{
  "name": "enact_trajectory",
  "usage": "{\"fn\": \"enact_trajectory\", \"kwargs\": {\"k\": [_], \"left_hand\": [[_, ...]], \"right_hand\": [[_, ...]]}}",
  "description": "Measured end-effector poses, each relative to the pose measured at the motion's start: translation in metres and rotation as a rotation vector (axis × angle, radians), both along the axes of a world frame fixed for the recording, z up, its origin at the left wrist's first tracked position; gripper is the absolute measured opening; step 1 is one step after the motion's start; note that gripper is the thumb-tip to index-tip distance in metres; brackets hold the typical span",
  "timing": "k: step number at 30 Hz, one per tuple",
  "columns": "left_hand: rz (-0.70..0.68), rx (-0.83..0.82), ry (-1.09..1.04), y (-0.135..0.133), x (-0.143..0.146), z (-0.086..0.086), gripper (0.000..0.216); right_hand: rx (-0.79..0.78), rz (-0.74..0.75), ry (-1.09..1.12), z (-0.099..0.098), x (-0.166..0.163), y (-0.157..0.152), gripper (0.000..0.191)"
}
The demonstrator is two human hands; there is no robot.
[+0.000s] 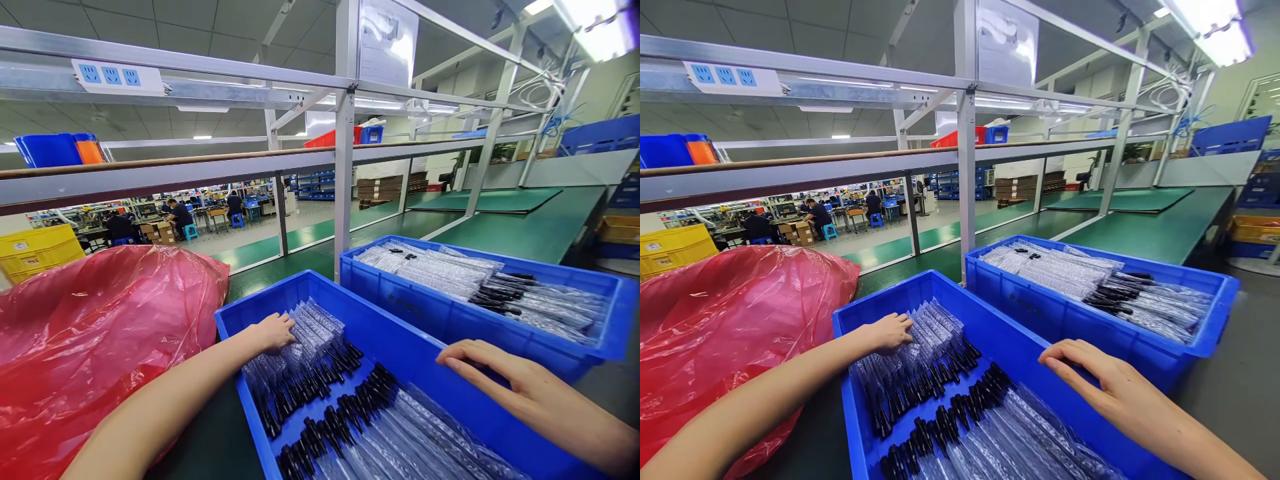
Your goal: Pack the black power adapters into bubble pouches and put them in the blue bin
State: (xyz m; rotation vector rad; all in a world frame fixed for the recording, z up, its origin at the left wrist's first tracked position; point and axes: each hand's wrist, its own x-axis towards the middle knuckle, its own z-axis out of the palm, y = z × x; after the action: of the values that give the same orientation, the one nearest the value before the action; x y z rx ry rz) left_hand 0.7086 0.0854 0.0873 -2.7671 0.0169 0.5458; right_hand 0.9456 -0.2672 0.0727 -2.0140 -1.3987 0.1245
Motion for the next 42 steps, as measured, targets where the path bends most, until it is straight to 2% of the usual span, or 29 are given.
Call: {"fn": "enact_trajectory", "kwargs": {"k": [4, 7, 14, 21, 26, 29, 34, 38, 42], "left_hand": [[-0.085, -0.005, -0.018, 0.001, 0.01, -0.005, 0.017], [-0.085, -0.007, -0.029, 0.001, 0.018, -0.008, 0.017], [-0.027, -0.021, -0.08, -0.004, 0.042, -0.012, 0.044], [-0.098, 0.035, -0.091, -0.01, 0.058, -0.018, 0.025], [-0.186, 0.033, -0.131, -0.012, 0.067, -0.02, 0.022], [-0.169, 0.033, -0.139, -0.014, 0.073, -0.02, 0.022], [-0.087, 0.036, -0.179, -0.024, 0.087, -0.019, 0.037], [-0.02, 0.041, -0.16, -0.047, 0.092, -0.011, 0.033], [-0.027, -0.028, -0.067, -0.085, 0.069, 0.02, 0.025]], "right_hand": [[-0.012, 0.0, 0.01, -0.001, 0.001, -0.001, 0.035], [-0.022, -0.005, 0.017, -0.001, 0.001, -0.001, 0.037], [-0.023, -0.013, 0.044, 0.004, -0.003, -0.002, 0.041], [-0.008, -0.01, 0.045, 0.004, -0.002, -0.002, 0.038], [0.002, -0.009, 0.045, 0.005, -0.002, -0.002, 0.036], [0.004, -0.007, 0.049, 0.006, -0.002, -0.002, 0.035], [-0.004, -0.013, 0.06, 0.007, -0.003, -0.001, 0.036], [-0.018, -0.022, 0.092, 0.008, -0.004, -0.004, 0.039], [-0.032, -0.03, 0.087, 0.006, -0.003, -0.006, 0.041]]}}
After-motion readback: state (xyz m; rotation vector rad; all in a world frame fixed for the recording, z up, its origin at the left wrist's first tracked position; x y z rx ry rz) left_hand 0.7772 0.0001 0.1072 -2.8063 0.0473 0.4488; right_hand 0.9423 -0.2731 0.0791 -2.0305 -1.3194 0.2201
